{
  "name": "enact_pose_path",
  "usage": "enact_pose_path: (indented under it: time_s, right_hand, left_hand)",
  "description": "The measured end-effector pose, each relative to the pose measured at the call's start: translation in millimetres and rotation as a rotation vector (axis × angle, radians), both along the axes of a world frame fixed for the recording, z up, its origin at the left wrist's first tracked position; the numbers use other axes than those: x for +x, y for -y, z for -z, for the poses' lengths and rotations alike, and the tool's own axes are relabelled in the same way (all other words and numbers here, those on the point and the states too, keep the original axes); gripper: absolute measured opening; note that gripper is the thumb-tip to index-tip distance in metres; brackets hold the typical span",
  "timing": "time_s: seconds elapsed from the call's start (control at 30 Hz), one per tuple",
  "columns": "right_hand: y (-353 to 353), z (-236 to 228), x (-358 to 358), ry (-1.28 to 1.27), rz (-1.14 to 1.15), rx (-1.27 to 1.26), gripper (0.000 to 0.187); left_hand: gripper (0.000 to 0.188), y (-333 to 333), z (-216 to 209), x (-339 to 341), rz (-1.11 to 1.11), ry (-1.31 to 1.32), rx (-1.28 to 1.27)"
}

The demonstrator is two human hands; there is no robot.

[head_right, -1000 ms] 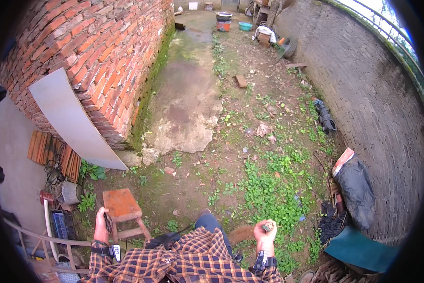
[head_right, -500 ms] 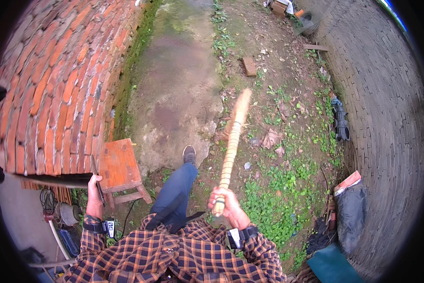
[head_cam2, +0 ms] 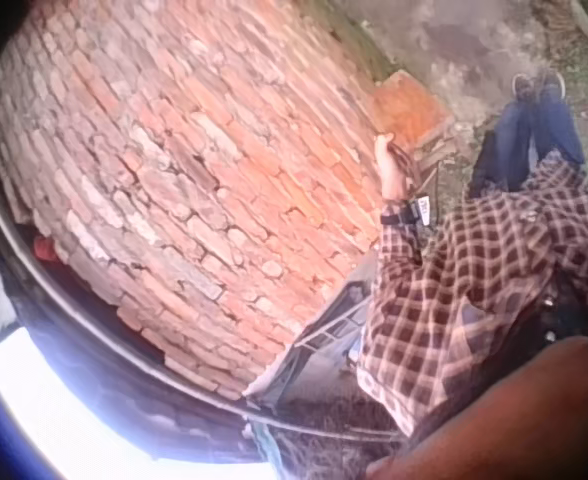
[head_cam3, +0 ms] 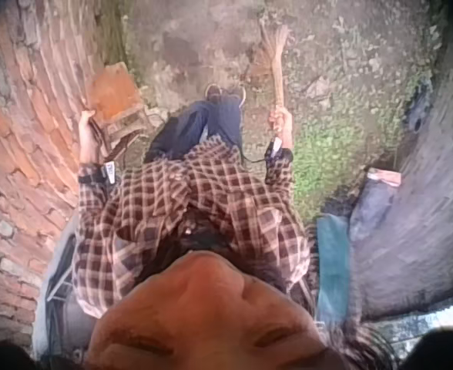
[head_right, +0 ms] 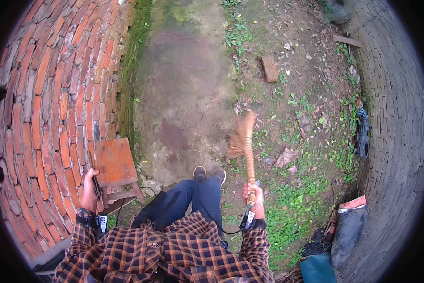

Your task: The person sweeps debris into a pile using a straw broom, then carries a small wooden stool and the broom into the kitchen. They wash their hands, open a cabinet, and retrieve a container of beans. The person pours beans into a strainer and then into a pot on the stove.

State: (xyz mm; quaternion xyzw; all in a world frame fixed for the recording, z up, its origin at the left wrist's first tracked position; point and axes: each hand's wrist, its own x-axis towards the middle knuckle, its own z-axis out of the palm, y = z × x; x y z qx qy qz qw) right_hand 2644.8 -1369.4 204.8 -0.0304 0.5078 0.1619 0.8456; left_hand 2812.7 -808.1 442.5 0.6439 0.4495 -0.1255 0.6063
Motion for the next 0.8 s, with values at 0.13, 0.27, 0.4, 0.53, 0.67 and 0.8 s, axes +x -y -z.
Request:
enact_pose_path:
  time_s: [0.13,0.27,0.4,0.53,0.67,0.8]
  right_hand:
    - [25,7,98,-0.082,0.067,-0.591,0.013]
    - [87,-18,219,0.13,0.406,-0.47,0.018]
    - [150,-60,340,0.641,0.62,-0.011,0.024]
    - [171,-98,461,0.387,0.446,-0.096,0.015]
    - [146,-110,589,0.536,0.124,0.079,0.014]
    - [112,-123,746,0.289,-0.299,-0.342,0.016]
  left_hand:
    - [0.023,26,0,78,0.002,0.057,0.04]
    - [0.032,64,-10,154,-0.072,0.168,-0.029]
    - [0.037,98,-25,238,-0.171,0.081,-0.071]
    - [0.04,124,-32,335,-0.208,0.129,-0.151]
    - [0.041,142,-15,457,-0.188,0.17,-0.202]
    - [0.02,152,13,594,-0.159,0.295,-0.151]
